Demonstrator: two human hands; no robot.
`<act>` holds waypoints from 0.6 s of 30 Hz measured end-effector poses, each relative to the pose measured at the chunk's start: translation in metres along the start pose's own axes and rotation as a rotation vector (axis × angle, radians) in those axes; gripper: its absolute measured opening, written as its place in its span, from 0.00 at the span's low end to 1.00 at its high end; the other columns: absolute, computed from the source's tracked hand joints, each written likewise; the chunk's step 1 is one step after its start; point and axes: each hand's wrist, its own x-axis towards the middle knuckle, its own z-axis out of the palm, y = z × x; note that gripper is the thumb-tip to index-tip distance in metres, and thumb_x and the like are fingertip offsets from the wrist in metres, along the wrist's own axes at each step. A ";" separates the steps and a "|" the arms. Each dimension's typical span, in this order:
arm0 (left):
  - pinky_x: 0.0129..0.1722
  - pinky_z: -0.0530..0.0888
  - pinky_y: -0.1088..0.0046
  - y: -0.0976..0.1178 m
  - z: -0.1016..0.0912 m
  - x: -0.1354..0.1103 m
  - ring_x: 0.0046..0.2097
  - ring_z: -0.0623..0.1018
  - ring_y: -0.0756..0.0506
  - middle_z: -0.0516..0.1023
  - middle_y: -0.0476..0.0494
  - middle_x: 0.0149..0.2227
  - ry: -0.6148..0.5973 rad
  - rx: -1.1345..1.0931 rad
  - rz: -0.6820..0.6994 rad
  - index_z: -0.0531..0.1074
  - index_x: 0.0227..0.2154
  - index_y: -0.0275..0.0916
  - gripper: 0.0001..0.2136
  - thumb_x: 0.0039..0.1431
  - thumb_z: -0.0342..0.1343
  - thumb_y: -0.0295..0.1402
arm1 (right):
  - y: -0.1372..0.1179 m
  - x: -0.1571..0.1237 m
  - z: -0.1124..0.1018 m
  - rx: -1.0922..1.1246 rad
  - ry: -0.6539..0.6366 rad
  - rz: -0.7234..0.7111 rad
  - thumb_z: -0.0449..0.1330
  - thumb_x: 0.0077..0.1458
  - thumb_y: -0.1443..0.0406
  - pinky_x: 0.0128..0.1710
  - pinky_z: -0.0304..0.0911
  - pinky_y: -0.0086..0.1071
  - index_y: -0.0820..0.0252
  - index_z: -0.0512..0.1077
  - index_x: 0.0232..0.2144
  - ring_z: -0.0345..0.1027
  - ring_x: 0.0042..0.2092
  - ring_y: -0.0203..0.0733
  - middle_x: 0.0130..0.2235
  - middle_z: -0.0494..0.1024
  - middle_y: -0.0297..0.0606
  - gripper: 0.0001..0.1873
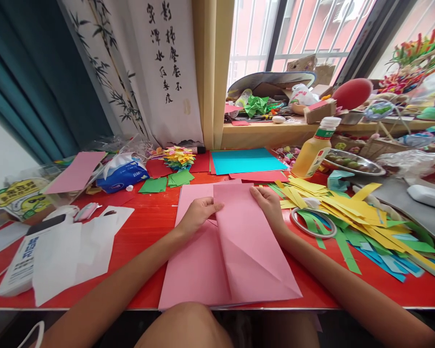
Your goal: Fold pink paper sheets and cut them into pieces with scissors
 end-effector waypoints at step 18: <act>0.36 0.69 0.71 0.000 0.001 -0.002 0.34 0.75 0.47 0.77 0.42 0.32 -0.060 -0.054 -0.053 0.73 0.33 0.33 0.15 0.45 0.59 0.40 | -0.003 -0.002 0.001 0.186 0.070 0.017 0.56 0.49 0.53 0.20 0.51 0.27 0.58 0.67 0.22 0.54 0.22 0.32 0.22 0.65 0.30 0.15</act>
